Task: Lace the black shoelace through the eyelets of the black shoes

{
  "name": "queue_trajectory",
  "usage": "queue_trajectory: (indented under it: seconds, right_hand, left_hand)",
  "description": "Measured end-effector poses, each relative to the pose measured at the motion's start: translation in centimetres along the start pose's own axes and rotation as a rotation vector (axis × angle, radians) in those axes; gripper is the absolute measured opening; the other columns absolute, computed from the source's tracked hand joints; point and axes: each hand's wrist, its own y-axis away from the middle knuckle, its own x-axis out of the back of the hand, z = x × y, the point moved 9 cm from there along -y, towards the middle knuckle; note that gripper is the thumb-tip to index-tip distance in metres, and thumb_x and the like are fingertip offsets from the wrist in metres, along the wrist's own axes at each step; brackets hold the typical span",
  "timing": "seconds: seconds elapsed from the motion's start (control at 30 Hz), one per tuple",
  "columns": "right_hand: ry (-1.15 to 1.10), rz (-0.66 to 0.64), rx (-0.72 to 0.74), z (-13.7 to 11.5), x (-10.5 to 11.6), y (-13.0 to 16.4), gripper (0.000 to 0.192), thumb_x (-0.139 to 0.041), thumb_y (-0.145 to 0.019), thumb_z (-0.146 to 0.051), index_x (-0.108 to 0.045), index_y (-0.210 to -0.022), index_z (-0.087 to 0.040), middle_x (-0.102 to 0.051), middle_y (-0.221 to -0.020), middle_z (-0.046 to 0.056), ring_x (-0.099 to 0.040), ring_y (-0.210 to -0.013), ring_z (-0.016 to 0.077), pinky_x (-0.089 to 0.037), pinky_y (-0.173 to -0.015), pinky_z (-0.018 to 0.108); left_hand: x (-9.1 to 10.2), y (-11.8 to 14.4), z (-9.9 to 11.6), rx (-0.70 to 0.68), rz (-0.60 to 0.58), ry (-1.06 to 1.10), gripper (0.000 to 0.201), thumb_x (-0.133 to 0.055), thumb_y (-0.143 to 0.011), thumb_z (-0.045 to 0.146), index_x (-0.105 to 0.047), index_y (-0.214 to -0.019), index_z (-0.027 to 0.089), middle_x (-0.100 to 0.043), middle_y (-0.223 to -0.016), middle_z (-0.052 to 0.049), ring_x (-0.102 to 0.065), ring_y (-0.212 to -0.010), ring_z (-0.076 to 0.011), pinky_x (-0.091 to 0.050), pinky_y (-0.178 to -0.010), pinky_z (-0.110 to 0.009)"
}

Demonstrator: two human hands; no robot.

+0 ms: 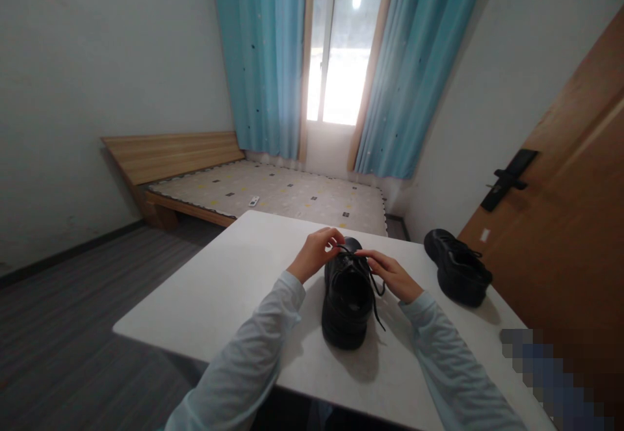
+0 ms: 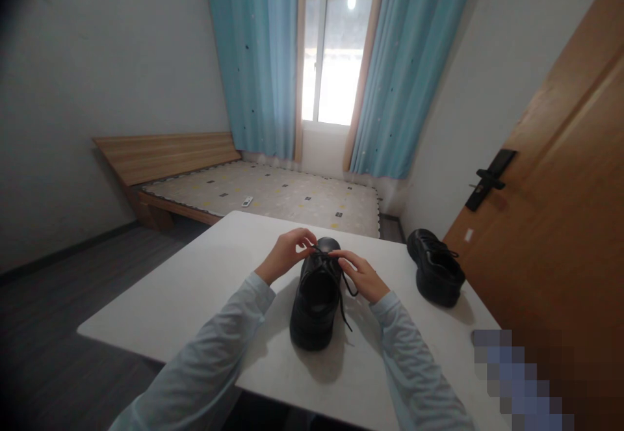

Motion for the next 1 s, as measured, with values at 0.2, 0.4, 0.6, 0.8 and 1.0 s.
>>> queue_trajectory:
  seconds: [0.2,0.4,0.6,0.8,1.0]
  right_hand:
    - [0.009,-0.008,0.006,0.2,-0.2,-0.2,0.038,-0.045,-0.086,-0.046,-0.061,-0.111,-0.024,-0.061,-0.117,0.006,-0.056,-0.108,0.0236,-0.045,-0.091,0.042]
    - [0.027,-0.017,0.004,0.2,-0.3,-0.2,0.039,-0.044,-0.086,-0.047,-0.060,-0.112,-0.024,-0.060,-0.118,0.006,-0.054,-0.110,0.0243,-0.044,-0.093,0.042]
    - [0.036,-0.014,0.007,0.4,-0.1,0.0,0.039,-0.043,-0.086,-0.047,-0.060,-0.112,-0.023,-0.060,-0.118,0.006,-0.055,-0.109,0.0244,-0.044,-0.093,0.042]
    - [0.042,-0.019,0.007,0.6,0.0,0.2,0.039,-0.043,-0.086,-0.048,-0.060,-0.112,-0.024,-0.060,-0.118,0.006,-0.055,-0.108,0.0242,-0.045,-0.092,0.041]
    - [0.044,-0.023,0.006,0.6,0.0,0.2,0.039,-0.043,-0.087,-0.047,-0.059,-0.113,-0.023,-0.060,-0.117,0.007,-0.055,-0.108,0.0236,-0.045,-0.092,0.041]
  left_hand:
    - [0.6,0.2,1.4,-0.150,0.089,-0.182,0.010,-0.051,-0.082,0.012,-0.055,-0.088,0.018,-0.057,-0.091,-0.002,-0.058,-0.080,-0.0117,-0.046,-0.075,-0.024]
    - [0.8,0.1,0.4,-0.049,0.097,-0.213,0.016,-0.057,-0.080,0.030,-0.057,-0.091,0.018,-0.060,-0.090,-0.003,-0.057,-0.074,-0.0127,-0.044,-0.070,-0.025]
    - [0.2,0.6,-3.9,0.357,-0.057,-0.127,0.053,-0.039,-0.082,0.058,-0.066,-0.066,0.015,-0.063,-0.062,-0.003,-0.056,-0.061,-0.0140,-0.039,-0.062,-0.025]
    - [-2.1,1.4,-4.7,0.374,-0.269,0.108,0.042,-0.068,-0.058,0.053,-0.070,-0.070,0.013,-0.066,-0.064,-0.003,-0.057,-0.062,-0.0141,-0.038,-0.056,-0.022]
    - [-2.3,1.2,-4.2,0.351,-0.261,0.236,0.030,-0.070,-0.060,0.040,-0.070,-0.071,0.012,-0.066,-0.065,-0.004,-0.056,-0.060,-0.0134,-0.040,-0.057,-0.023]
